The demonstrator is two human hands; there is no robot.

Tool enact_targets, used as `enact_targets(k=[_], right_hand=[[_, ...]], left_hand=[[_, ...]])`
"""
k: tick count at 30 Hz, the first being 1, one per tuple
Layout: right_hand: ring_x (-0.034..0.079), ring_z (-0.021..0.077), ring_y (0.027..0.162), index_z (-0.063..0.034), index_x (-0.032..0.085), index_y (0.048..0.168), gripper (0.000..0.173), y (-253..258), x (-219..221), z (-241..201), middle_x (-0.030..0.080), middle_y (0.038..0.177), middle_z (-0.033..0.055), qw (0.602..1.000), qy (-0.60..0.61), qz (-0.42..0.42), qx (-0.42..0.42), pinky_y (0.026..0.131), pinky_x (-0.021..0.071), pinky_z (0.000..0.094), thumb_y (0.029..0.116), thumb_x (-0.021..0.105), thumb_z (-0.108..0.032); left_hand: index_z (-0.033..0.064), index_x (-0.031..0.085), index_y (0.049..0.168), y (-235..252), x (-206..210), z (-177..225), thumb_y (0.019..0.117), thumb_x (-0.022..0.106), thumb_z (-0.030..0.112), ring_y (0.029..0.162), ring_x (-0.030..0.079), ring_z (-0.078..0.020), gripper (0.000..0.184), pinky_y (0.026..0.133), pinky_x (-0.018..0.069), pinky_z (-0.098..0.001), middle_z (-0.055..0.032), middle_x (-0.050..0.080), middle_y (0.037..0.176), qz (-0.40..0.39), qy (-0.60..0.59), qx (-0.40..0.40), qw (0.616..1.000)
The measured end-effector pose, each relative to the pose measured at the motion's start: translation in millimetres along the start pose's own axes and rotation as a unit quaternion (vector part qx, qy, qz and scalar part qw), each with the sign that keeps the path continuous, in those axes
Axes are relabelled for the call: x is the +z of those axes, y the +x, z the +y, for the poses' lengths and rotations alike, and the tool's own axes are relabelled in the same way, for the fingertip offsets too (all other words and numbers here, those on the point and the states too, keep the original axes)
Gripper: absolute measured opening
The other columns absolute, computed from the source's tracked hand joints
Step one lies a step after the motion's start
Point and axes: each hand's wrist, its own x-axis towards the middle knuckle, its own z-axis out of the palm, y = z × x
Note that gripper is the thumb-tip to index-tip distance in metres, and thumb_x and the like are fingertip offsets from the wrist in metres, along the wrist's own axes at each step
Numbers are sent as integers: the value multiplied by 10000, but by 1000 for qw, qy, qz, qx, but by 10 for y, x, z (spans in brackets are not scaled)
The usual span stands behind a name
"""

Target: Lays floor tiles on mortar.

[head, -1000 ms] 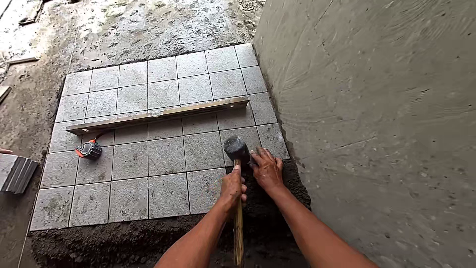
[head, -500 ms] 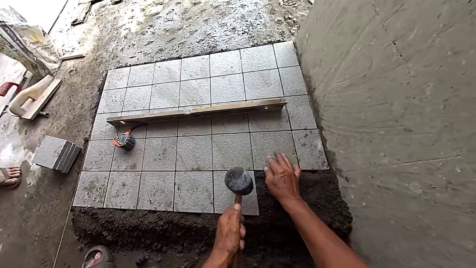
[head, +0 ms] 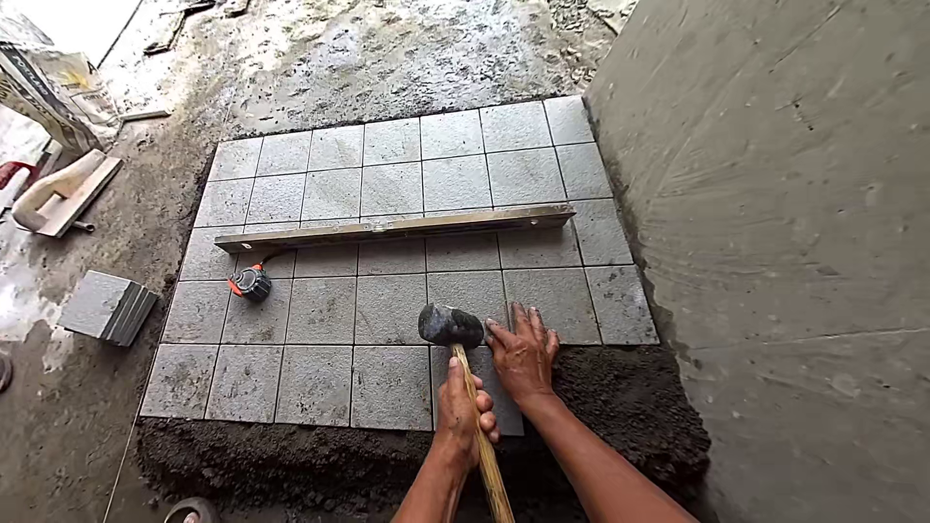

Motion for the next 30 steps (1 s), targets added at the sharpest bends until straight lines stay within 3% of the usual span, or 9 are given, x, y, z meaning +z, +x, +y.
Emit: enact_targets(k=[6,8,12,14,17,21,26,30], right_hand=[[289,421,1517,-217,725,1292,303,3,-4,5,423,1597,168,1000,-11,-4,8,1157,207,731,1008,624,-250],[288,426,1515,-163,703,1319,332,-52,-51,24,408,1600,186,1000,-5,3,3,1153,218,732,1012,600,-236],[329,385,1511,-112,660,1365,411,-530,-89,72,436,1589,166,999,7,28,-23,1169,242,704,1019,521,-284],[357,388,1497,-110,671,1351,423,-640,-116,186,467,1568,164,998,13,55,6,1163,255,705,1013,510,-307],[357,400,1491,-102,643,1383,424,-452,-261,517,469,1561,175,996,4,49,75,1161,266,693,1035,520,-312],[341,376,1507,-114,578,1455,463,-6,-461,787,432,1592,171,990,-1,-27,141,1170,230,694,1038,551,-315],[361,341,1502,-153,598,1443,441,10,-456,882,444,1595,124,991,-5,-37,126,1175,205,708,1027,593,-300],[366,356,1498,-143,609,1432,419,3,-465,884,450,1588,136,992,5,-28,121,1167,204,724,1029,590,-256]], left_hand=[[57,502,1005,-255,-237,-96,1107,195,541,366,444,-124,583,340,435,-270,0,431,547,-33,2,11,999],[50,508,1012,-392,-431,-72,1109,187,531,371,453,-123,586,343,443,-272,0,437,549,-28,17,24,999],[21,518,1031,-538,-928,70,1125,223,476,361,446,-117,550,337,449,-275,-8,443,539,70,96,82,990],[12,532,1034,-521,-1011,175,1128,262,457,367,452,-120,530,342,454,-279,-15,462,549,102,174,96,975],[-1,551,1034,-479,-834,116,1133,279,427,374,465,-115,517,346,457,-270,-21,483,557,82,248,84,962],[-22,558,1064,-293,-313,-76,1135,281,414,392,488,-118,521,363,465,-261,-32,500,572,4,251,67,966],[12,541,1070,61,374,-297,1106,293,527,384,471,-127,572,362,457,-266,-39,479,567,-64,212,31,975],[42,533,1087,271,566,-400,1086,290,588,402,469,-131,598,384,465,-272,-35,472,595,-74,235,-1,969]])
